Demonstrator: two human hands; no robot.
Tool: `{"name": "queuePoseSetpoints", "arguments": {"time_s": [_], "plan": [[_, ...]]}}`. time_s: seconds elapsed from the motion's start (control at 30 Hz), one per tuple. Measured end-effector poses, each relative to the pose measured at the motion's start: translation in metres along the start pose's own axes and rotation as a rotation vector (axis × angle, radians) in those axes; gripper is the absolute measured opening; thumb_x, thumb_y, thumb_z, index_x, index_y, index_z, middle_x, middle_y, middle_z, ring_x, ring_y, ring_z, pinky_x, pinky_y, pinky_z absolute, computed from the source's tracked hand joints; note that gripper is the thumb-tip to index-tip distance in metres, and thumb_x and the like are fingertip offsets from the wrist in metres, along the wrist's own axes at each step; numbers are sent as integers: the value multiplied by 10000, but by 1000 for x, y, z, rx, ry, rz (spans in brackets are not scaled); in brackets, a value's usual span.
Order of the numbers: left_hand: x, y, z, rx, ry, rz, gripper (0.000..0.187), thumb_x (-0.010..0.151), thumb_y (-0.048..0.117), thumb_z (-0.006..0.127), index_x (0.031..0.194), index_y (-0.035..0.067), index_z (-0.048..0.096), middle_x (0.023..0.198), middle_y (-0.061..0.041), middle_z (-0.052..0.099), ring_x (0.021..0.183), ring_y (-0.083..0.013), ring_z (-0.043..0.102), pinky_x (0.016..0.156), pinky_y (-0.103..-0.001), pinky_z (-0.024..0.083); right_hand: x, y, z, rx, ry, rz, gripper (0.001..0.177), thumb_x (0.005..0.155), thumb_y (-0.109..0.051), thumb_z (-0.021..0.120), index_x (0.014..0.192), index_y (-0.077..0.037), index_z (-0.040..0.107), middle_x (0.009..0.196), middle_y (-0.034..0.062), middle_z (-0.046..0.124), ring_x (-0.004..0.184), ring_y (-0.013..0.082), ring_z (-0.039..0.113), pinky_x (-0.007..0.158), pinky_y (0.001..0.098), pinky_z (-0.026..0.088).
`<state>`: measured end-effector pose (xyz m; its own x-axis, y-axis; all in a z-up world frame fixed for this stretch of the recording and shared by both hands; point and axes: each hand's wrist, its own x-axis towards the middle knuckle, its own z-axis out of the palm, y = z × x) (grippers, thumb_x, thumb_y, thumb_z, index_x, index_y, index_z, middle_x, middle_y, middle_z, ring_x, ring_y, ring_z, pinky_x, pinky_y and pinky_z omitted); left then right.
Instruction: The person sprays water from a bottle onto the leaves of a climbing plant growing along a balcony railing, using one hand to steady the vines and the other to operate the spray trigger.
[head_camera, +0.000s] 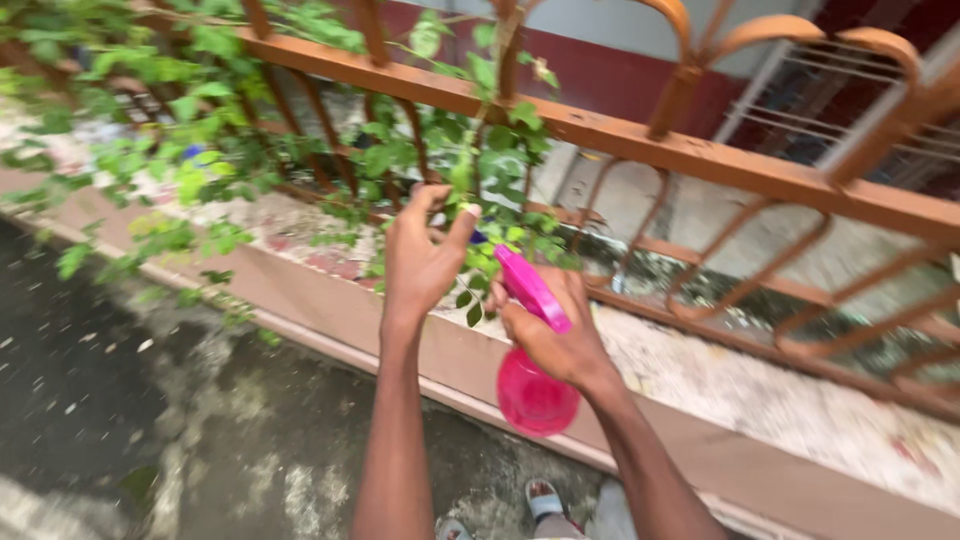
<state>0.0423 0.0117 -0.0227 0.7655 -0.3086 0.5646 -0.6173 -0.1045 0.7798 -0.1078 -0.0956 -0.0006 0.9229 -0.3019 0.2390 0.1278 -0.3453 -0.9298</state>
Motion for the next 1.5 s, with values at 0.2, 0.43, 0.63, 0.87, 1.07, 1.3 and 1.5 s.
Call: {"name": "queuePoseSetpoints", "arguments": {"time_s": [0.2,0.43,0.63,0.87,1.07,1.3,1.5], "plan": [[1,2,9,87,5,-112,435,881,249,790,1203,-17,667,1109,-178,734,761,-187,725,686,-331,563,-9,1,8,-39,92,-105,118,775,-73,588,847,-13,659,675,47,648,591,130,613,544,324,497],[-7,4,20,-73,48,-210,437,880,247,800,1189,-29,662,1087,-127,718,694,-102,653,604,-268,535,-9,3,-3,-86,45,-91,138,760,-44,573,871,-10,647,708,62,656,630,157,607,594,343,501],[-8,10,30,-91,73,-269,451,849,254,811,1157,-36,656,1033,-105,691,651,-100,633,568,-270,515,-3,8,-20,-101,8,-170,88,760,-61,586,819,-2,614,735,89,696,645,193,666,617,355,526],[-6,17,26,-68,83,-291,473,847,279,810,1157,-41,650,1039,-108,698,667,-91,624,560,-274,522,3,6,-29,-108,-35,-165,129,737,-58,586,831,-4,656,742,101,716,655,186,682,612,350,539],[-7,24,27,-81,91,-333,478,846,296,799,1145,-50,659,1037,-137,703,662,-101,613,544,-287,524,5,8,-37,-60,-69,-166,137,737,-53,567,829,5,649,717,106,698,636,182,657,601,339,531],[-7,26,28,-101,73,-339,527,856,314,789,1192,-57,623,1075,-130,684,653,-98,670,540,-275,553,4,8,-37,-32,-52,-84,83,775,-62,583,793,-1,636,725,87,719,643,171,675,590,337,539],[-11,29,24,-157,66,-391,488,867,300,773,1186,-47,646,1051,-126,706,625,-122,633,509,-286,486,-1,6,-35,-55,-50,-162,96,739,-52,568,789,8,624,751,88,727,683,174,703,639,330,556]]}}
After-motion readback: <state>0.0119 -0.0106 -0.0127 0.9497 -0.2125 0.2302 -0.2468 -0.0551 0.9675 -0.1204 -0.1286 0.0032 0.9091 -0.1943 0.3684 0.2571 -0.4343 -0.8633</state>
